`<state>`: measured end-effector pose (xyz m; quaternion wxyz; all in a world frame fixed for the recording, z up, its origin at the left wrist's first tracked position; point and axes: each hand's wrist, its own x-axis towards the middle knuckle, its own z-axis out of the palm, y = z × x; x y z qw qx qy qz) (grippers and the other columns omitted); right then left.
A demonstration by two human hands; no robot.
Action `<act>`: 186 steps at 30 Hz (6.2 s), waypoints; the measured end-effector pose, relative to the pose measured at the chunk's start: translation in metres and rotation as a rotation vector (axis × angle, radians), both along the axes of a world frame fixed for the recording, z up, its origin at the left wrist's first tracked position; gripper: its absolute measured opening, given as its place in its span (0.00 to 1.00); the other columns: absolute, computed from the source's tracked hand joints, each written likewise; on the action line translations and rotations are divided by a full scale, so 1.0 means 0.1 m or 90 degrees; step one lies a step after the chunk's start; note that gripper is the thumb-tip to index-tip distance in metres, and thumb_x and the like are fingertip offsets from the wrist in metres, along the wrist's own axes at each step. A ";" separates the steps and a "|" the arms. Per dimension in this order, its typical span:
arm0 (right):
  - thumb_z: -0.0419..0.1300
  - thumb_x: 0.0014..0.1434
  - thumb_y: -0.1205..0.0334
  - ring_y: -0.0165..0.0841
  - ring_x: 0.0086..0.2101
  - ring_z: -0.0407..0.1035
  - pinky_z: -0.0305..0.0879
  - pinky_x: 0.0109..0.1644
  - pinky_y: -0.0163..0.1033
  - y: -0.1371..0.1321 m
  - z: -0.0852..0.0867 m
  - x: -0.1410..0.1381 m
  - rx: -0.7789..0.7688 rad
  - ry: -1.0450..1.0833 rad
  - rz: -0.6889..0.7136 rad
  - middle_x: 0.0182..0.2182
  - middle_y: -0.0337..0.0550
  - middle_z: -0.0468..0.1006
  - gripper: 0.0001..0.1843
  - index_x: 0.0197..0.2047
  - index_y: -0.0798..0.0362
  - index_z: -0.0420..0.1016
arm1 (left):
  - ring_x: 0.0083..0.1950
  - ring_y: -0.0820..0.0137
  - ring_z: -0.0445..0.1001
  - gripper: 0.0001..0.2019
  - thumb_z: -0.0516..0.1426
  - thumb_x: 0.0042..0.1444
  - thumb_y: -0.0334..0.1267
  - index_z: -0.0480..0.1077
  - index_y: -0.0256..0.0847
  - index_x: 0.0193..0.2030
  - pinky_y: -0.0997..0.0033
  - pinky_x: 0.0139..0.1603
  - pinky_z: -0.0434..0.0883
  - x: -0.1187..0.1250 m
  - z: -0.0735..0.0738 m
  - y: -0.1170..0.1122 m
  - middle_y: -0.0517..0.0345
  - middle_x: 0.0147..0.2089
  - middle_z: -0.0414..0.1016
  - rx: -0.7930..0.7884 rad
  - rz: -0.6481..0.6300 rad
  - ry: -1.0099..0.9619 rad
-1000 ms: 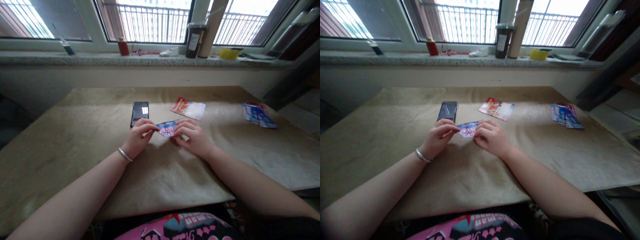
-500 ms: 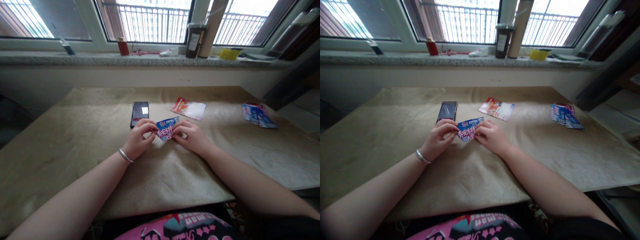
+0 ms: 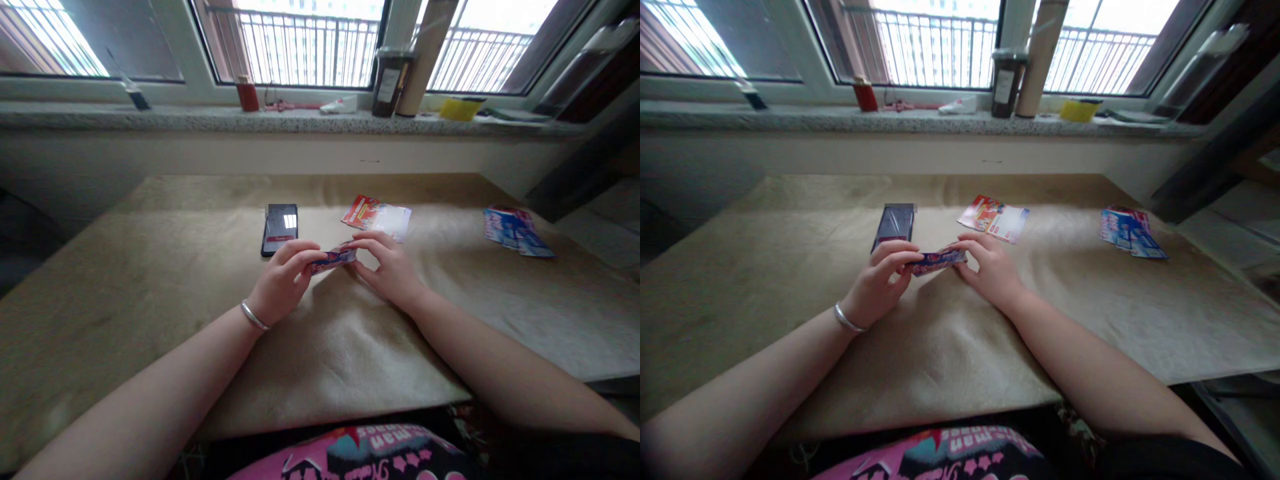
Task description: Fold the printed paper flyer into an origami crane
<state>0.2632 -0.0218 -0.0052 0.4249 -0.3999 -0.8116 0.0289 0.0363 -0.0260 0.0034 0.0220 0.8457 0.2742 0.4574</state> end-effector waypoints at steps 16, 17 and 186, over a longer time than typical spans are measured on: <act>0.59 0.56 0.67 0.36 0.42 0.70 0.65 0.50 0.45 -0.02 0.04 0.07 0.033 -0.062 0.025 0.39 0.42 0.77 0.03 0.34 0.49 0.71 | 0.48 0.69 0.72 0.12 0.52 0.61 0.33 0.66 0.41 0.51 0.65 0.50 0.69 -0.13 0.01 0.06 0.53 0.48 0.75 -0.046 -0.091 0.108; 0.58 0.56 0.67 0.36 0.42 0.69 0.65 0.50 0.45 -0.01 0.03 0.08 0.033 -0.072 0.034 0.38 0.42 0.77 0.03 0.34 0.49 0.71 | 0.48 0.69 0.72 0.11 0.50 0.63 0.35 0.67 0.41 0.51 0.65 0.50 0.69 -0.14 0.02 0.06 0.53 0.49 0.74 -0.060 -0.102 0.125; 0.57 0.58 0.63 0.33 0.35 0.69 0.65 0.41 0.38 -0.06 0.07 0.00 -0.063 -0.090 0.060 0.31 0.41 0.75 0.03 0.33 0.50 0.70 | 0.68 0.49 0.49 0.24 0.54 0.57 0.44 0.63 0.41 0.60 0.46 0.66 0.53 -0.01 -0.04 -0.11 0.47 0.67 0.55 -0.162 0.055 0.457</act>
